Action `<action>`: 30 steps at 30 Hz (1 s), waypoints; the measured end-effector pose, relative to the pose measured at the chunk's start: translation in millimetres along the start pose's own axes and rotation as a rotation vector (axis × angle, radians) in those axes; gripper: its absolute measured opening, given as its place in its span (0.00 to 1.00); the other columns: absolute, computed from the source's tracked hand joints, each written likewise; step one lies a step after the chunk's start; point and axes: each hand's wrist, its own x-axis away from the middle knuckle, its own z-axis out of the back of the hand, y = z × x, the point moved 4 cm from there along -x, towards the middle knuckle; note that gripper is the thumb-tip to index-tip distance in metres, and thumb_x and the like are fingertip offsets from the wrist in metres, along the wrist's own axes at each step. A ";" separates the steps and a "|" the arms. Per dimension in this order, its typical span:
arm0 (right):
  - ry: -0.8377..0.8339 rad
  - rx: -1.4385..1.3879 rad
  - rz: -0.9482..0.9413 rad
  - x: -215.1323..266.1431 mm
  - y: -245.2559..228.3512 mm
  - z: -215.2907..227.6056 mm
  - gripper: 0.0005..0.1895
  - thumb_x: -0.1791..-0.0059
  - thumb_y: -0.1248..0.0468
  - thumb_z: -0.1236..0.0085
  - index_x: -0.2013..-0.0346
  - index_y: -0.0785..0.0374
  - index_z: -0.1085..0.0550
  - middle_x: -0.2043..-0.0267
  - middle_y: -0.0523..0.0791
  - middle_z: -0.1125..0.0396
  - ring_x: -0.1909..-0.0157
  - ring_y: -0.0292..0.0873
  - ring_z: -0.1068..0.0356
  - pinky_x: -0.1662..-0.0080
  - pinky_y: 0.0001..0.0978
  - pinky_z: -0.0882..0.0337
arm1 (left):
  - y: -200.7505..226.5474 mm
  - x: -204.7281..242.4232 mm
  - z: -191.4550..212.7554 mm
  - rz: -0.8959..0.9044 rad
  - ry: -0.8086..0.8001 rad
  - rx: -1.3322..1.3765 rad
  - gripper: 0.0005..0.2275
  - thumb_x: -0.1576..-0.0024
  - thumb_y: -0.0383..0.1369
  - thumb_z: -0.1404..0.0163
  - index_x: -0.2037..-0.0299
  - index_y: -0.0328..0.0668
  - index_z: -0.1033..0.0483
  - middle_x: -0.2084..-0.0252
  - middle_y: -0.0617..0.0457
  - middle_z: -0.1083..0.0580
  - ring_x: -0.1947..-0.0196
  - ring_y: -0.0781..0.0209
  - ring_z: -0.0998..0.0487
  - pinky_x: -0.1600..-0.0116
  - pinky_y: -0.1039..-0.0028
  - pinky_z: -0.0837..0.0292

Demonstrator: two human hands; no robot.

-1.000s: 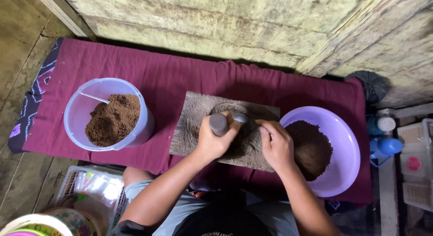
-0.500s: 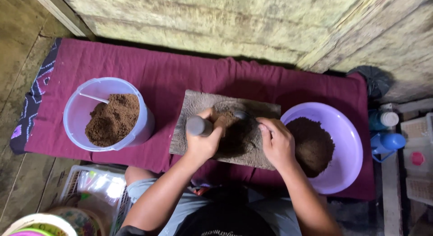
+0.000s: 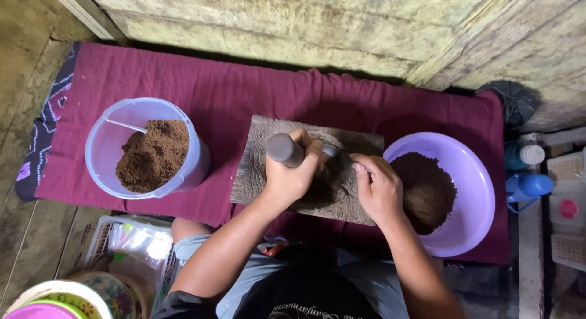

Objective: Grinding a brown powder using a traditional stone mortar and pestle and transferring it between containers with a spoon.

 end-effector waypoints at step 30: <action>0.008 -0.001 -0.050 1.8 3.7 -0.2 0.09 0.45 0.65 0.48 0.56 0.54 0.20 0.65 0.45 0.26 0.61 0.51 0.24 0.57 0.41 0.24 | -32.7 8.5 1.9 -0.003 -0.309 -0.025 0.11 0.48 0.27 0.47 0.83 0.46 0.27 0.86 0.57 0.30 0.80 0.69 0.33 0.69 0.78 0.35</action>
